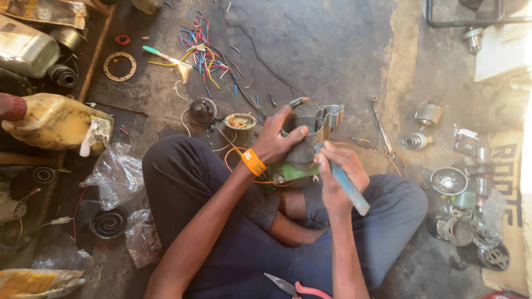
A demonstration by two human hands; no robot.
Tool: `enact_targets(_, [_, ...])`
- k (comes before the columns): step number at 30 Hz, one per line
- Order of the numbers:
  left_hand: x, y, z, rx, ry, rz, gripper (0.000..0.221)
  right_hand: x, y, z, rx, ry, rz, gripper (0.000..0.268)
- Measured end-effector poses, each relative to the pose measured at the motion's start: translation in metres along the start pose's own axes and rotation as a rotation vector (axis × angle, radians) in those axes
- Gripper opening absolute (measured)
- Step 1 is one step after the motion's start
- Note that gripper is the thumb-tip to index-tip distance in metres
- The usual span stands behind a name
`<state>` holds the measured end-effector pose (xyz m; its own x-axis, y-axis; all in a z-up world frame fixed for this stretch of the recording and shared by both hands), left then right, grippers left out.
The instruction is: The person sits on the floor and uses a metal file to smooth the edges of a cylindrical motor housing. They rotate the part and file different sections while holding it with the other hand.
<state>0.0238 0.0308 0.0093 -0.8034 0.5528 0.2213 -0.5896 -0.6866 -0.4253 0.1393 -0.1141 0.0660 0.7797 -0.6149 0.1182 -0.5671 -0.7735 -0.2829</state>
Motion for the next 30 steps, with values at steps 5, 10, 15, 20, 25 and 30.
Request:
enact_targets(5, [-0.006,0.007,-0.01,0.012,-0.04,-0.015,0.062,0.003,0.005,0.009,-0.005,0.021,-0.01,0.014])
enact_targets(10, [-0.004,0.005,-0.012,0.087,-0.106,-0.038,0.057,0.001,0.003,0.008,-0.029,-0.024,-0.004,0.013])
enact_targets(15, [-0.001,0.003,-0.001,-0.003,-0.004,-0.014,0.065,-0.001,0.002,0.007,-0.011,0.021,-0.003,0.016])
enact_targets(20, [-0.003,0.001,0.002,0.041,0.01,-0.012,0.066,0.001,0.0,-0.003,0.056,0.084,-0.016,0.015])
enact_targets(25, [-0.002,0.003,0.001,-0.106,0.048,0.013,0.061,-0.002,-0.001,-0.003,0.032,0.033,-0.017,0.016])
enact_targets(30, [-0.006,0.001,0.001,-0.013,-0.094,-0.037,0.067,-0.003,-0.006,0.003,-0.007,0.058,0.007,0.013])
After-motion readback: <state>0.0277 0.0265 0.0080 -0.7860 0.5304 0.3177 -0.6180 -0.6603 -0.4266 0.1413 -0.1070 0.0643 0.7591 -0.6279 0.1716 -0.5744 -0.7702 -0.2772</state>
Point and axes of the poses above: each hand's wrist, its own y-axis away from the middle knuckle, its own x-axis out of the back of the hand, z = x × y, the point moved 4 cm from there along -y, towards the middle knuckle, and after that the axes turned 12 degrees about -x, right-handed, at the moved point
